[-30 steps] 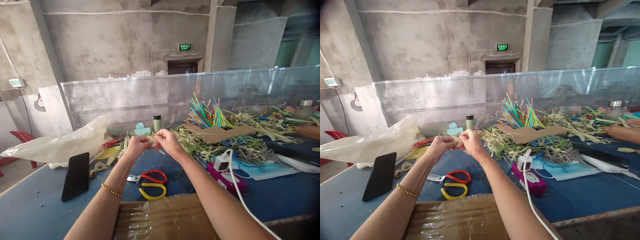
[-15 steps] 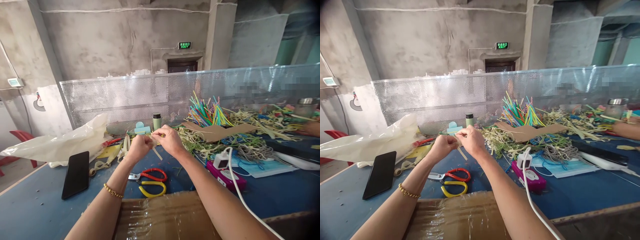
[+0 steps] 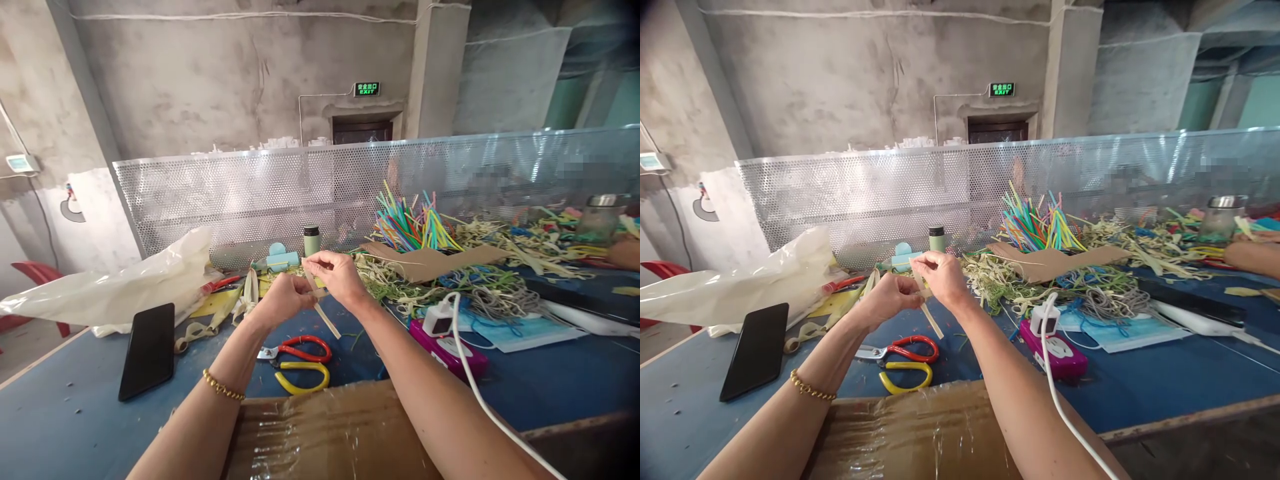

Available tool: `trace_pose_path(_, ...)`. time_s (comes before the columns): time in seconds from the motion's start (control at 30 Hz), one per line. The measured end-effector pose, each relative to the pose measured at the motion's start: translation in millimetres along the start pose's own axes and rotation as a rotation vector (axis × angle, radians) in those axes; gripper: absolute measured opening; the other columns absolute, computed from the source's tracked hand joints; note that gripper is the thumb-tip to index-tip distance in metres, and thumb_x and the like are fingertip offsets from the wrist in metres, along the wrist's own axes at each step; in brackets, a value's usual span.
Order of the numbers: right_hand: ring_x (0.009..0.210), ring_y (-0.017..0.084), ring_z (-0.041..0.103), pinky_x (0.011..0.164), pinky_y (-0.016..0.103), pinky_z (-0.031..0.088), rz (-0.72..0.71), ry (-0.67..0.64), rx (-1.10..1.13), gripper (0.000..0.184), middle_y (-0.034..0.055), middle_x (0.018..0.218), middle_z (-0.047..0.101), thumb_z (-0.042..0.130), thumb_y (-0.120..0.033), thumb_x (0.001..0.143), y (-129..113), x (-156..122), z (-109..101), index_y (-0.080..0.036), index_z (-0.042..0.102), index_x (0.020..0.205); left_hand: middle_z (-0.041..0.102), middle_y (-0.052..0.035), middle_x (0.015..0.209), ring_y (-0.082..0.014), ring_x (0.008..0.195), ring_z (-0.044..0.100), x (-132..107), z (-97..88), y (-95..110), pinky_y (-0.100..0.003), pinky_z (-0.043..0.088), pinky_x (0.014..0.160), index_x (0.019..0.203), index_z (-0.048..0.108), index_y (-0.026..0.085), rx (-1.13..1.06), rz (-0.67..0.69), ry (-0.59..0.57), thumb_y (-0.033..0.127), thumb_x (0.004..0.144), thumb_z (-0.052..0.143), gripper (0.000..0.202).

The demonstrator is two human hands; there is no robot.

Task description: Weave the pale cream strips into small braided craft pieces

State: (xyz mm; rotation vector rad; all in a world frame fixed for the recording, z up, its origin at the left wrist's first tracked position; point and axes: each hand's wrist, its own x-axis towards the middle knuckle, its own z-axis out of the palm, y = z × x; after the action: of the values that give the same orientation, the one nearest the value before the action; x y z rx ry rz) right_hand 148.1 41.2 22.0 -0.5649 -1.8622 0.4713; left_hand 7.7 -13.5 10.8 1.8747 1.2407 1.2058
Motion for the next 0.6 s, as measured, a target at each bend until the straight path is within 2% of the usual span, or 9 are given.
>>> trace_pose_path(0.1,0.085,0.022,0.061,0.081,0.035,0.044,-0.029,0.042,-0.302,0.025,0.0094,0.089,0.072,0.058,-0.038,0.089,1.8,0.1,-5.1,-0.020,0.075,0.091,0.058,-0.0020,0.053,-0.0111,0.053,0.046,2.2,-0.2,-1.7,-0.027,0.034,0.055,0.052,0.065,0.015,-0.149,-0.038,0.044,0.019,0.062,0.068,0.012)
trace_pose_path(0.17,0.097,0.026,0.059,0.088,0.038,0.041,-0.047,0.179,-0.483,0.025,0.0135,0.101,0.069,0.060,-0.036,0.088,3.6,1.6,-10.5,-0.019,0.073,0.100,0.061,-0.0030,0.055,-0.0110,0.054,0.049,4.1,-1.7,-2.9,-0.027,0.036,0.057,0.052,0.066,0.014,-0.243,-0.065,0.118,0.020,0.061,0.070,0.012)
trace_pose_path(0.23,0.100,0.027,0.058,0.088,0.038,0.041,-0.018,0.324,-0.528,0.031,0.0166,0.107,0.067,0.058,-0.039,0.089,6.3,3.6,-14.9,-0.016,0.071,0.105,0.061,-0.0025,0.054,-0.0105,0.054,0.049,6.0,-3.6,-4.4,-0.026,0.036,0.057,0.052,0.065,0.014,-0.333,-0.080,0.228,0.021,0.060,0.073,0.013)
trace_pose_path(0.3,0.086,0.025,0.060,0.079,0.036,0.044,0.121,0.325,-0.453,0.037,0.0150,0.092,0.069,0.055,-0.047,0.089,9.4,5.0,-16.0,-0.014,0.072,0.092,0.059,-0.0012,0.052,-0.0107,0.054,0.051,7.7,-5.1,-6.0,-0.025,0.037,0.057,0.051,0.064,0.014,-0.408,-0.077,0.314,0.022,0.058,0.074,0.015)
trace_pose_path(0.4,0.064,0.019,0.058,0.061,0.030,0.042,0.357,0.095,-0.157,0.042,0.0070,0.066,0.065,0.063,-0.056,0.078,11.9,4.0,-10.4,-0.015,0.069,0.072,0.058,-0.0004,0.050,-0.0106,0.053,0.050,8.8,-5.0,-7.3,-0.025,0.036,0.057,0.050,0.063,0.014,-0.420,-0.048,0.337,0.023,0.058,0.074,0.016)
trace_pose_path(0.47,0.058,0.015,0.054,0.055,0.027,0.039,0.419,0.011,0.039,0.035,0.0036,0.062,0.063,0.070,-0.049,0.071,11.0,2.0,-5.3,-0.014,0.068,0.070,0.060,-0.0011,0.052,-0.0098,0.052,0.048,8.4,-3.7,-7.1,-0.025,0.036,0.056,0.051,0.064,0.014,-0.380,-0.034,0.310,0.024,0.060,0.073,0.017)
trace_pose_path(0.6,0.054,0.012,0.050,0.052,0.025,0.036,0.448,0.010,0.202,0.017,0.0007,0.057,0.060,0.069,-0.030,0.065,5.7,-0.3,-2.1,-0.013,0.066,0.065,0.063,-0.0021,0.057,-0.0102,0.054,0.050,7.1,-2.5,-6.6,-0.025,0.036,0.057,0.056,0.067,0.013,-0.355,-0.023,0.271,0.026,0.061,0.074,0.016)
